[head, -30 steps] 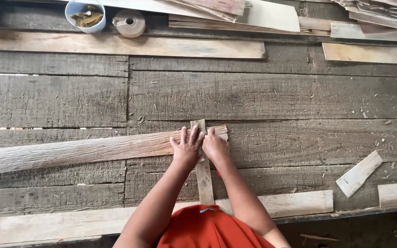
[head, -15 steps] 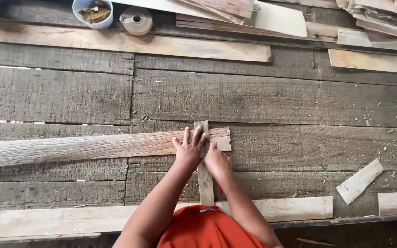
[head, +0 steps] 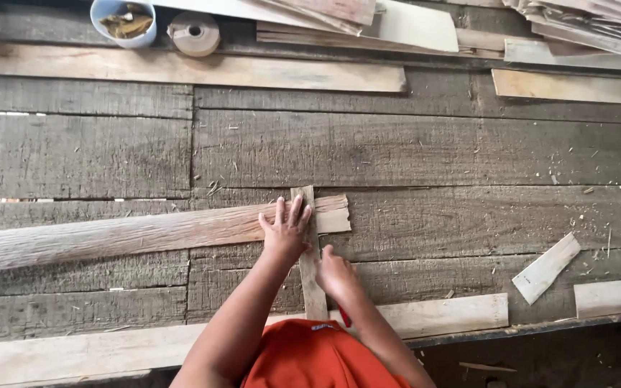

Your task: The person uses a red utility knife to split a long wooden plank into thinner strips on a wooden workbench. They repeatedly score and pry the wood apart, then move the separated strips aside to continue the process.

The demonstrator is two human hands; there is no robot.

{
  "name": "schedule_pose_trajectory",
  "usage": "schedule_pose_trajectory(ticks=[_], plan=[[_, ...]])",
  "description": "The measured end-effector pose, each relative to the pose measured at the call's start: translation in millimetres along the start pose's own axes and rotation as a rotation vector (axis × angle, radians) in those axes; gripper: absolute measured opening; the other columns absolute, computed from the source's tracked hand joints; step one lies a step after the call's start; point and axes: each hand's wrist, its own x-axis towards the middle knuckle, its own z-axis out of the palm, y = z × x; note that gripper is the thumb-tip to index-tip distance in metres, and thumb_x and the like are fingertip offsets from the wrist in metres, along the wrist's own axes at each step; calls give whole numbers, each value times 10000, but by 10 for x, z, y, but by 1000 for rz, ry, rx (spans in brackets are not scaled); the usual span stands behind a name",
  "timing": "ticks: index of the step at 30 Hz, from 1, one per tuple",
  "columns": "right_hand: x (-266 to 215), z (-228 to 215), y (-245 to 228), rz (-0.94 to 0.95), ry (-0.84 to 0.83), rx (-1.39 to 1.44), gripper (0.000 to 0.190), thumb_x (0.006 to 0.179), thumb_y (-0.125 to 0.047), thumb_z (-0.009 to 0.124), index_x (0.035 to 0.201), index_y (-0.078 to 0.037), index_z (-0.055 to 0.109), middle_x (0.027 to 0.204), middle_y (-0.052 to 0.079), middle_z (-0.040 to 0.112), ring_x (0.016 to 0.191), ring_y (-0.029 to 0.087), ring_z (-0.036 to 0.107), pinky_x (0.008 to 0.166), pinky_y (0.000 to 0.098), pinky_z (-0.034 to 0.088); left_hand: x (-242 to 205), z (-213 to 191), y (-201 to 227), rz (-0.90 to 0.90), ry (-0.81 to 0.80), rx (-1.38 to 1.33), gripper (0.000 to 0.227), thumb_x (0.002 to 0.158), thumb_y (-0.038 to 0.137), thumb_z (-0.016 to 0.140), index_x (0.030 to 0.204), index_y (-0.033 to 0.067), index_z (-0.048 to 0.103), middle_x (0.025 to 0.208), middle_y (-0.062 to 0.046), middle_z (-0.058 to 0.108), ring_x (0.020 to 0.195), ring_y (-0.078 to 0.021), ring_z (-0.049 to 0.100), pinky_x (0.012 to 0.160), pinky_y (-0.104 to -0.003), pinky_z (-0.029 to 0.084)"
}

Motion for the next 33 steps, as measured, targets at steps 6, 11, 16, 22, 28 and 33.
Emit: schedule_pose_trajectory(ticks=[6, 11, 16, 22, 28, 33], plan=[[62, -631, -397, -27, 243, 45, 346, 1019, -282, 318, 1269, -66, 419, 998, 270, 738, 1010, 455, 725, 921, 560, 543, -85, -152, 27, -4, -37, -9, 903, 921, 508, 701, 1634, 246, 214, 1729, -68, 24, 1542, -456, 36, 1037, -834, 242], [696, -572, -345, -63, 286, 20, 321, 1004, -310, 295, 1204, -85, 408, 962, 257, 742, 986, 456, 732, 915, 573, 549, -55, -122, 12, -3, -74, -9, 879, 943, 490, 679, 1639, 257, 194, 1732, -54, -13, 1547, -452, 13, 1045, -835, 228], [806, -538, -433, -56, 279, -14, 383, 1011, -398, 282, 1181, -87, 427, 966, 251, 742, 988, 451, 732, 920, 570, 549, -43, -94, 8, -11, -74, -6, 884, 942, 512, 669, 1641, 253, 195, 1734, -56, -16, 1546, -453, 19, 1047, -833, 230], [471, -685, -544, -20, 147, -12, 368, 980, -300, 242, 1222, -73, 403, 1091, 263, 726, 1102, 452, 695, 994, 571, 505, 37, 4, 8, -2, -22, -2, 864, 928, 454, 708, 1626, 275, 231, 1729, -46, 12, 1537, -458, 34, 1014, -844, 246], [50, -698, -648, -9, 84, -44, 373, 925, -164, 245, 1260, -63, 375, 1167, 264, 700, 1156, 452, 669, 1039, 559, 482, 55, 44, -29, -1, -27, -24, 796, 967, 402, 646, 1629, 280, 221, 1729, -42, 20, 1541, -453, 17, 1018, -848, 233], [390, -156, -287, 1, 148, -96, 307, 976, -205, 335, 1243, -70, 404, 1123, 249, 713, 1121, 459, 683, 1005, 566, 505, -47, -96, -21, 2, -76, -30, 896, 923, 471, 699, 1638, 262, 202, 1732, -47, 5, 1545, -454, 1, 1031, -846, 229]])
